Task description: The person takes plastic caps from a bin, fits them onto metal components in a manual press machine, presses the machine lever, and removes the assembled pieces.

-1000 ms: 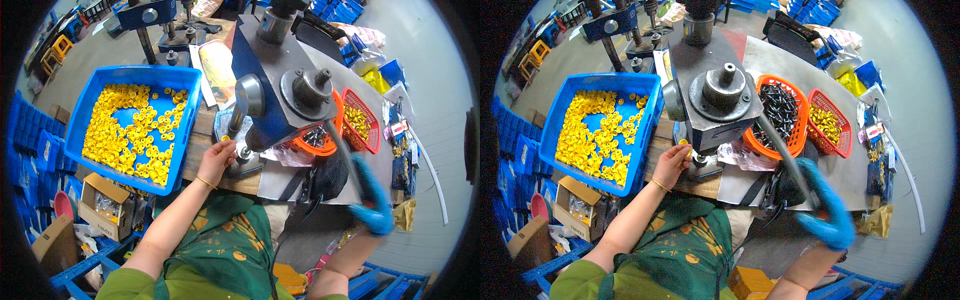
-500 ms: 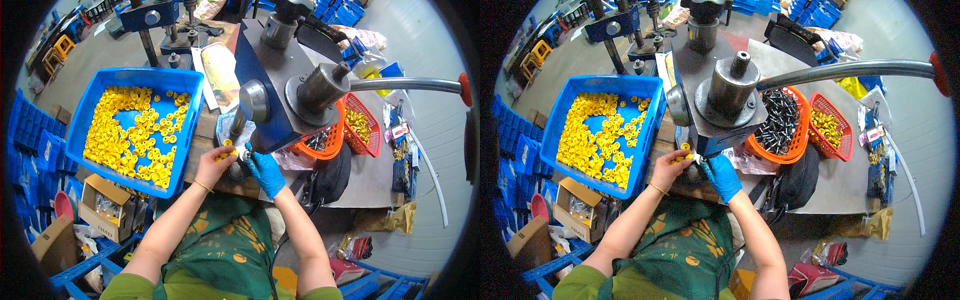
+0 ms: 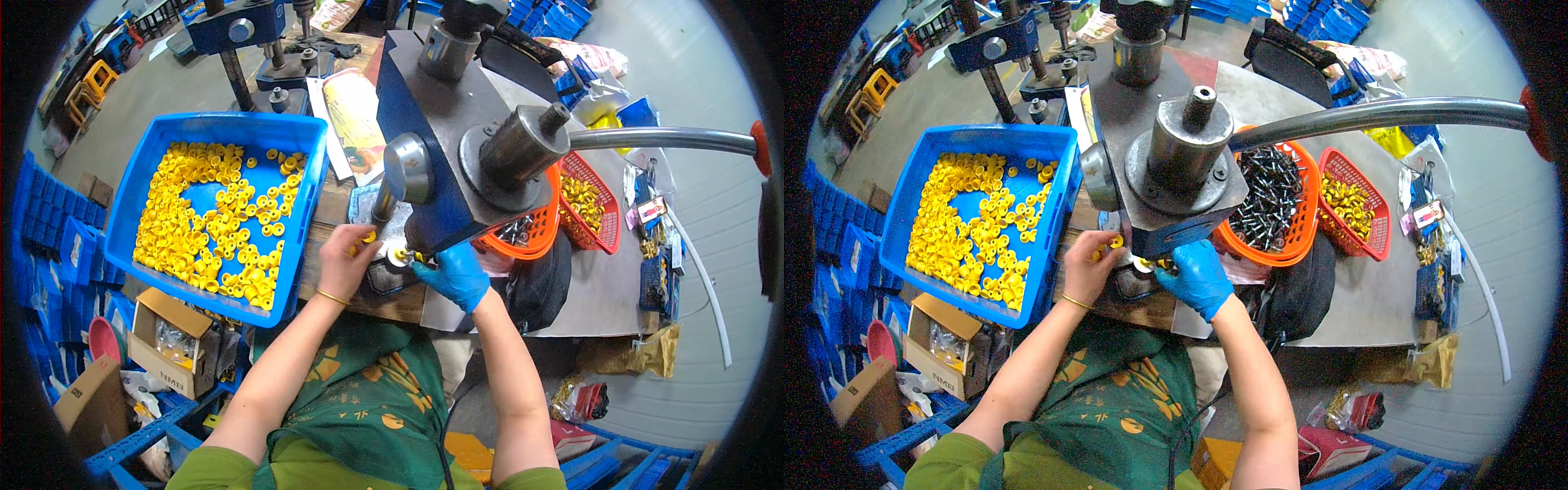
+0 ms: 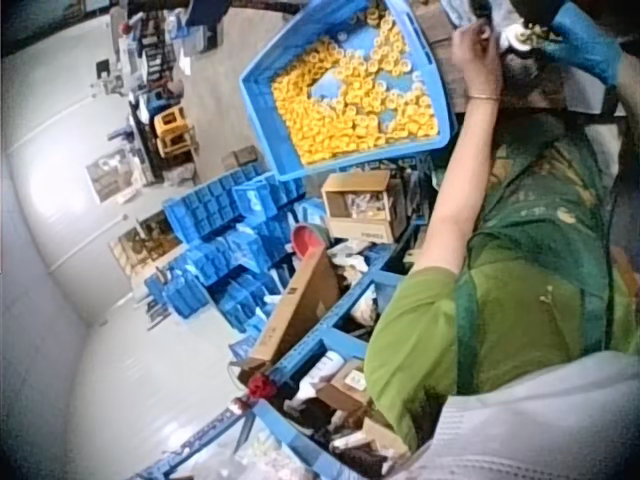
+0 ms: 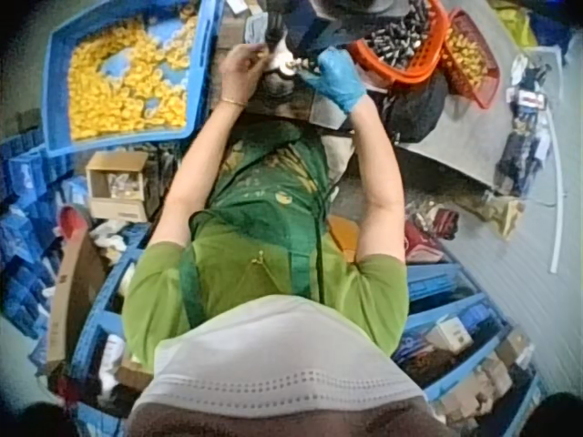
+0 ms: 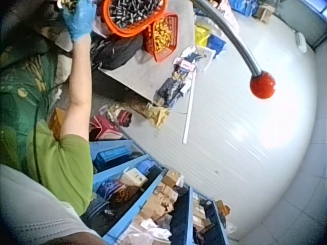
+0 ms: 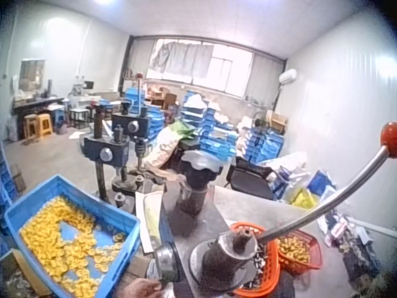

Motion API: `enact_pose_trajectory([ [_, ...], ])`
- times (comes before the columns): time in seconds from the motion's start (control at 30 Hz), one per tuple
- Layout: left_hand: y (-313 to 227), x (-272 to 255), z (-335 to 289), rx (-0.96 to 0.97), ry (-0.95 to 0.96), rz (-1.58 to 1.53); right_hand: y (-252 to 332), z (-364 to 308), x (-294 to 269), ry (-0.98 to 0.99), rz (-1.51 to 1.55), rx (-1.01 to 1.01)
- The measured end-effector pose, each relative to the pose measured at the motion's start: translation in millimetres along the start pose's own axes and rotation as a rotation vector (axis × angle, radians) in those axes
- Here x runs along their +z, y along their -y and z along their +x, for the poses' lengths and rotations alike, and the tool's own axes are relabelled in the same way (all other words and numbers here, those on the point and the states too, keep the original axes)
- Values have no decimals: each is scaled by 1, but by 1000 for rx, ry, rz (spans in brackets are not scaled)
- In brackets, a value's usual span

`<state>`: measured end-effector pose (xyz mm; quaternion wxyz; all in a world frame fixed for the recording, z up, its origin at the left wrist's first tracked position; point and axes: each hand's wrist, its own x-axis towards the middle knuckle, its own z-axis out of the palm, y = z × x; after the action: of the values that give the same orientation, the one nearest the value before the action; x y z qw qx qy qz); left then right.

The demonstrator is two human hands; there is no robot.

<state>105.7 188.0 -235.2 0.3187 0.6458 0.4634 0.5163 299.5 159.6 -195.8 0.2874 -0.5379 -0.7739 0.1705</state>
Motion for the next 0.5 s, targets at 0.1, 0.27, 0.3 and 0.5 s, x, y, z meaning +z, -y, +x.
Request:
enact_pose_trajectory([
  [0.1, 16, -6, 4, -17, 102, 166, 3, 9, -2, 19, -69, -138],
  [0.27, 24, -6, 4, 22, 193, 213, 13, 20, 7, 235, -64, 68],
  [0.3, 23, -7, 3, 18, 220, 233, 11, 18, 11, 236, -64, 66],
  [0.5, 32, -9, 8, 96, 201, 264, 1, 9, 31, -29, 185, 78],
])
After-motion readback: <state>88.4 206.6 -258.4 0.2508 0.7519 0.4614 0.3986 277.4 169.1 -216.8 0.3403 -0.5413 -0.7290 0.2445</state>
